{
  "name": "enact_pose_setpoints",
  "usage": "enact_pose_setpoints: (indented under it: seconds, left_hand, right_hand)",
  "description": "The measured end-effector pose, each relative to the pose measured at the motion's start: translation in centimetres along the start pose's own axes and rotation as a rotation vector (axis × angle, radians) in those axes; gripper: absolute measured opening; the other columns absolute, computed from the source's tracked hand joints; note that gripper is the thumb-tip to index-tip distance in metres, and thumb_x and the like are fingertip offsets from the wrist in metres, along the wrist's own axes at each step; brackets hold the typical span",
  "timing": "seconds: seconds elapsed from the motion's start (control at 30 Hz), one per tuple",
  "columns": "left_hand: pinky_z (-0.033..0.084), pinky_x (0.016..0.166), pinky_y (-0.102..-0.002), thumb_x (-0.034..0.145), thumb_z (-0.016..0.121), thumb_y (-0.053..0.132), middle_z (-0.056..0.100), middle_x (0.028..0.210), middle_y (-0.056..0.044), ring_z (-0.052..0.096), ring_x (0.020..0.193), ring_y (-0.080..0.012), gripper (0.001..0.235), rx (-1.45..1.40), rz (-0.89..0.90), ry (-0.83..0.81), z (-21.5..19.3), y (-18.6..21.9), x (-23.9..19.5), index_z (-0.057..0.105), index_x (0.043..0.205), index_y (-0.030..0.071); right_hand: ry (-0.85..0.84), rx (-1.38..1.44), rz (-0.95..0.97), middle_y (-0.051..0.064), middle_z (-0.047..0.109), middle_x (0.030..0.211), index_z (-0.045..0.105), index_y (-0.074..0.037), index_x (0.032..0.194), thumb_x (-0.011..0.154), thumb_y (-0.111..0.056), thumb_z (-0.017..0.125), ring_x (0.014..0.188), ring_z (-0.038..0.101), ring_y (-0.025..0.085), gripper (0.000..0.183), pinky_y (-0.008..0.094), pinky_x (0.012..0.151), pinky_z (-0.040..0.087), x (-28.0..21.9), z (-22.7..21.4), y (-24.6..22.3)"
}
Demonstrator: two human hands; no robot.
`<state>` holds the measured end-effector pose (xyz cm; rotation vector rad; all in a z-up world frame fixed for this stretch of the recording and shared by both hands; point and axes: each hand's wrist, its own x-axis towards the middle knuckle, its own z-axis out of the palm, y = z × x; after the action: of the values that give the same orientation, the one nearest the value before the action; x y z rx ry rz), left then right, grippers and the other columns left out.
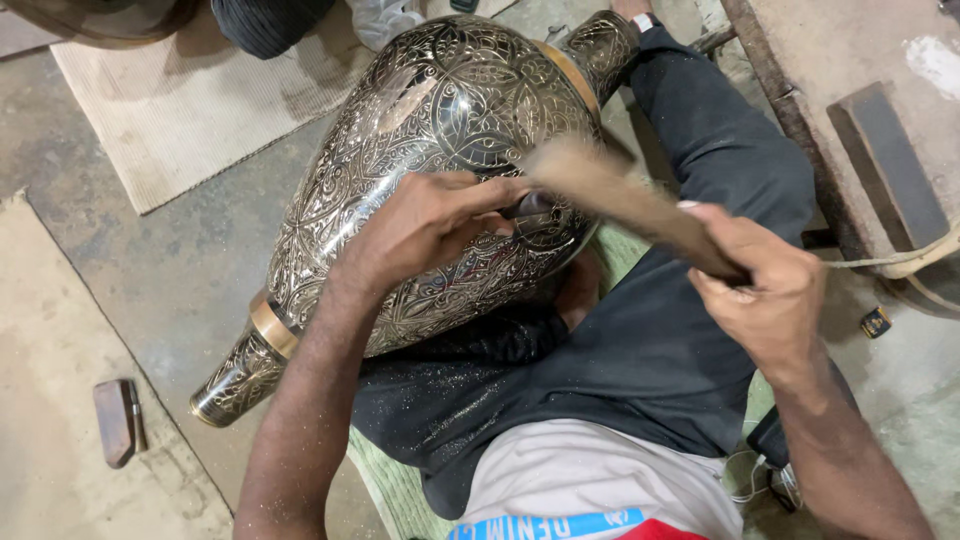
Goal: The person uses a hammer and chisel to engrave intricate patterns onto a large metal vase. They repeatedly strike the chisel against the vase surface to create detailed designs.
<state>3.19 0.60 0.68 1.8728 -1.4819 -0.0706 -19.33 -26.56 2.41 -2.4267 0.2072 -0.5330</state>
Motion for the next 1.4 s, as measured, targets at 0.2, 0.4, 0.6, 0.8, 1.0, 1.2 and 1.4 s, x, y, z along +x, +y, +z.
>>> enact_pose_setpoints:
  seconds: [0.2, 0.4, 0.6, 0.8, 1.0, 1.2, 1.4]
  left_hand:
    - [0.064, 0.058, -0.032, 0.094, 0.074, 0.015, 0.077, 0.091, -0.006, 0.076, 0.075, -0.0185, 0.035, 0.032, -0.030, -0.076, -0.5, 0.0, 0.3, 0.067, 0.128, 0.022]
    - [0.066, 0.062, -0.032, 0.098, 0.073, 0.020, 0.078, 0.093, -0.004, 0.077, 0.078, -0.0168, 0.031, -0.003, -0.032, -0.129, -0.5, -0.3, 0.5, 0.066, 0.127, 0.021]
    - [0.067, 0.069, -0.031, 0.099, 0.070, 0.019, 0.079, 0.103, -0.006, 0.077, 0.085, -0.0176, 0.033, 0.016, -0.026, -0.055, -0.2, 0.0, 0.1, 0.065, 0.132, 0.021]
    - [0.069, 0.081, -0.031, 0.099, 0.072, 0.013, 0.078, 0.113, -0.008, 0.079, 0.097, -0.0194, 0.038, -0.031, -0.220, 0.267, 1.6, 2.1, -2.4, 0.062, 0.136, 0.013]
    - [0.072, 0.079, -0.030, 0.100, 0.073, 0.006, 0.077, 0.117, -0.010, 0.080, 0.097, -0.0190, 0.041, -0.065, -0.199, 0.330, 3.0, 1.2, -2.9, 0.062, 0.139, 0.014]
    - [0.070, 0.070, -0.026, 0.100, 0.071, 0.003, 0.079, 0.110, -0.009, 0.081, 0.094, -0.0191, 0.040, -0.070, -0.267, 0.311, 3.4, 0.4, -3.4, 0.063, 0.138, 0.014]
    - [0.067, 0.060, -0.026, 0.099, 0.069, 0.000, 0.081, 0.107, -0.008, 0.080, 0.086, -0.0165, 0.041, -0.068, -0.284, 0.282, 3.1, 0.3, -3.2, 0.064, 0.137, 0.015]
  right_hand:
    - [-0.016, -0.100, 0.077, 0.013, 0.070, 0.097, 0.075, -0.006, 0.134, 0.078, 0.010, 0.079, 0.075, 0.066, 0.014, 0.058, 0.024, 0.074, 0.053, -0.3, 0.2, 0.1]
    - [0.009, -0.116, 0.039, 0.013, 0.071, 0.098, 0.075, -0.007, 0.137, 0.079, 0.009, 0.079, 0.079, 0.070, 0.016, 0.060, 0.025, 0.076, 0.053, -0.4, 0.6, 0.9]
    - [0.011, -0.010, -0.055, 0.015, 0.075, 0.116, 0.069, -0.005, 0.137, 0.082, 0.002, 0.076, 0.098, 0.073, 0.013, 0.055, 0.028, 0.088, 0.056, 0.0, 0.6, 0.6]
    - [-0.226, 0.037, 0.214, 0.013, 0.076, 0.097, 0.067, -0.004, 0.125, 0.080, -0.012, 0.084, 0.077, 0.074, 0.019, 0.049, 0.030, 0.066, 0.055, 2.7, -0.2, 0.6]
    - [-0.221, -0.283, -0.048, 0.016, 0.071, 0.079, 0.073, -0.005, 0.110, 0.086, -0.014, 0.082, 0.072, 0.069, 0.026, 0.027, 0.038, 0.062, 0.051, 4.8, -0.9, -0.3]
    - [-0.138, 0.311, -0.057, 0.009, 0.070, 0.082, 0.069, -0.013, 0.098, 0.098, -0.012, 0.074, 0.063, 0.068, 0.016, 0.005, 0.029, 0.055, 0.048, 7.1, -0.9, -2.5]
    - [-0.179, -0.064, -0.150, 0.011, 0.065, 0.078, 0.062, -0.005, 0.110, 0.090, -0.012, 0.078, 0.070, 0.068, 0.021, 0.027, 0.036, 0.061, 0.050, 7.4, -1.2, -3.2]
